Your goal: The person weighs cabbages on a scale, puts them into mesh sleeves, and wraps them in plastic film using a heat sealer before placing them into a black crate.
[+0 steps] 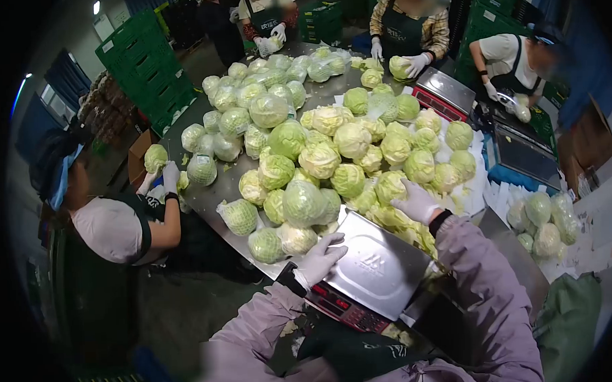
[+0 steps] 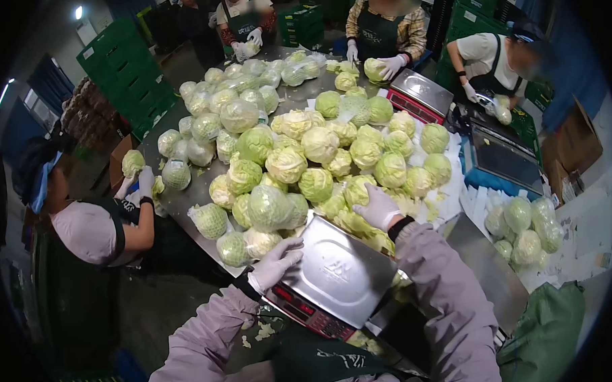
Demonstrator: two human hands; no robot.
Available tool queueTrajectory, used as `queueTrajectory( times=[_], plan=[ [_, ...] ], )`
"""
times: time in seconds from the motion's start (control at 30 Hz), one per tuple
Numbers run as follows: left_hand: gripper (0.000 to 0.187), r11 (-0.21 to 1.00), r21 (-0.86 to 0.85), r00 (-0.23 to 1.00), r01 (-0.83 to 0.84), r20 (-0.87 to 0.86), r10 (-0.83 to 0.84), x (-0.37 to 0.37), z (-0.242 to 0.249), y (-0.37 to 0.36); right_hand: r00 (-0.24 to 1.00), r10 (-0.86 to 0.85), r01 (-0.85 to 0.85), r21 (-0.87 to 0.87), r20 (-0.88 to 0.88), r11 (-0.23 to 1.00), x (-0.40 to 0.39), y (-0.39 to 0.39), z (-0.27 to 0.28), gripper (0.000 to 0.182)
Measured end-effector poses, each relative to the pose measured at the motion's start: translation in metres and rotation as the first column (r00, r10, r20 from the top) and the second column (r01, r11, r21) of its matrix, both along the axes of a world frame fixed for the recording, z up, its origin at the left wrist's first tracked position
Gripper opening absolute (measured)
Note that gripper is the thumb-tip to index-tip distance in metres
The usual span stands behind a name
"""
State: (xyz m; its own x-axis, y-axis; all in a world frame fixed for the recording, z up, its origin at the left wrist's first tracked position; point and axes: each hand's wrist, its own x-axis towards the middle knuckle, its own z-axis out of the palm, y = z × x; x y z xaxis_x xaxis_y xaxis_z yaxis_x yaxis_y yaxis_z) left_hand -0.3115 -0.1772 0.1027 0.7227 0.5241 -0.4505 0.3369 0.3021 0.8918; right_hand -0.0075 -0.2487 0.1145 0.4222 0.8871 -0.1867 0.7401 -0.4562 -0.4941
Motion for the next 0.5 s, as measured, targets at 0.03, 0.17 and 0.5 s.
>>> queueTrajectory(
  times=[0.03, 0.17, 0.5],
  plan=[
    [0.046, 1.0, 0.025, 1.0, 0.006, 0.016, -0.007, 0.0, 0.003, 0.022, 1.0, 0.001, -0.001, -0.006, 0.002, 1.0, 0.0, 0.027, -0.017, 0.08],
    [0.042, 0.991, 0.1, 0.987, -0.089, 0.145, 0.074, 0.003, 0.028, 0.084, 0.946, -0.096, 0.201, -0.324, 0.31, 0.924, 0.004, 0.095, -0.067, 0.103],
    [0.034, 0.986, -0.165, 0.972, -0.015, 0.227, 0.053, 0.006, -0.02, 0.086, 0.889, -0.309, 0.282, 0.126, 0.337, 0.951, 0.021, 0.074, -0.122, 0.091]
  ],
)
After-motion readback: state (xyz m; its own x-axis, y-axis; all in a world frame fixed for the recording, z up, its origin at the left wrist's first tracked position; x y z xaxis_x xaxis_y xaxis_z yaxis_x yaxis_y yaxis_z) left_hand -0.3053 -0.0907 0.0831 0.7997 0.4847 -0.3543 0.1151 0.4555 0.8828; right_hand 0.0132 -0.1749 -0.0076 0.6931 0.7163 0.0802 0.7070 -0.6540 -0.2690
